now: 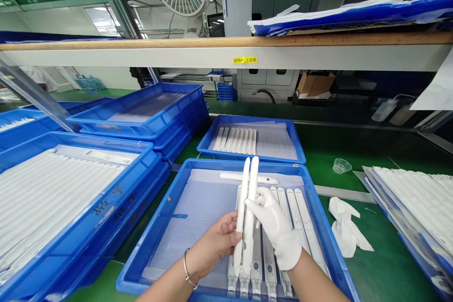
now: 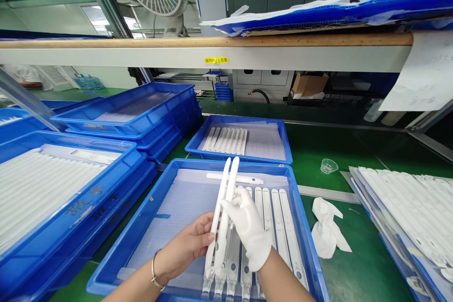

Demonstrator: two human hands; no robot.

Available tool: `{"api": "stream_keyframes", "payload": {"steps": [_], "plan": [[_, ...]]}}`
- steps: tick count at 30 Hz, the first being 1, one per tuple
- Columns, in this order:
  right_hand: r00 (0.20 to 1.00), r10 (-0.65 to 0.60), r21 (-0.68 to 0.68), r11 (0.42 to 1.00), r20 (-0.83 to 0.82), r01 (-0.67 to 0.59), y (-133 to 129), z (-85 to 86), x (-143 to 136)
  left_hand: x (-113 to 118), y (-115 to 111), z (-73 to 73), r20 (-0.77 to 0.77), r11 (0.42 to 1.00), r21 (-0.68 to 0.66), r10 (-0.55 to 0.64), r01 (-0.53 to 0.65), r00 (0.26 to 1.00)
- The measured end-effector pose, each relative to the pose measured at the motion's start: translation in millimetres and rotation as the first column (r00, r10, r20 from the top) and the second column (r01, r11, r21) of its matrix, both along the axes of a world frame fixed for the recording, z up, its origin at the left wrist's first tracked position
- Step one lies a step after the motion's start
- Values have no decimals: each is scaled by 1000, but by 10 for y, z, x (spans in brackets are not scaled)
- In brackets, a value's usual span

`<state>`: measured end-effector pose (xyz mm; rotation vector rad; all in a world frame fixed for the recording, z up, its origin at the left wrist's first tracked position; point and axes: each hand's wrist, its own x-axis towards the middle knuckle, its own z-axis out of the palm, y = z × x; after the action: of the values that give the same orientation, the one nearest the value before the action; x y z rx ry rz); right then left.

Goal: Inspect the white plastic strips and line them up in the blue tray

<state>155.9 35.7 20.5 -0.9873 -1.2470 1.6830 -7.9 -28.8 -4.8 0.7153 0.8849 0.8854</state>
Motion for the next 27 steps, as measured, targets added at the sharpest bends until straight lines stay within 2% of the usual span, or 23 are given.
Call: {"api": "stream_keyframes", "payload": {"steps": [4, 8, 14, 21, 27], "plan": [[974, 77, -59, 994, -212, -92, 56, -73, 53, 29, 20, 53, 36, 996, -56, 67, -65, 997], [945, 127, -93, 982, -300, -161, 100, -185, 60, 59, 20, 112, 44, 991, -87, 103, -99, 994], [932, 135, -127, 974, -336, -187, 117, -164, 24, 65, 7, 117, 45, 991, -79, 116, -112, 992], [958, 106, -94, 986, -265, -135, 121, -172, 4, 62, 6, 67, -19, 989, -54, 138, -139, 990], [935, 161, -85, 977, -315, -197, 115, -156, 1, 56, 29, 54, -187, 981, 92, 185, -171, 965]]}}
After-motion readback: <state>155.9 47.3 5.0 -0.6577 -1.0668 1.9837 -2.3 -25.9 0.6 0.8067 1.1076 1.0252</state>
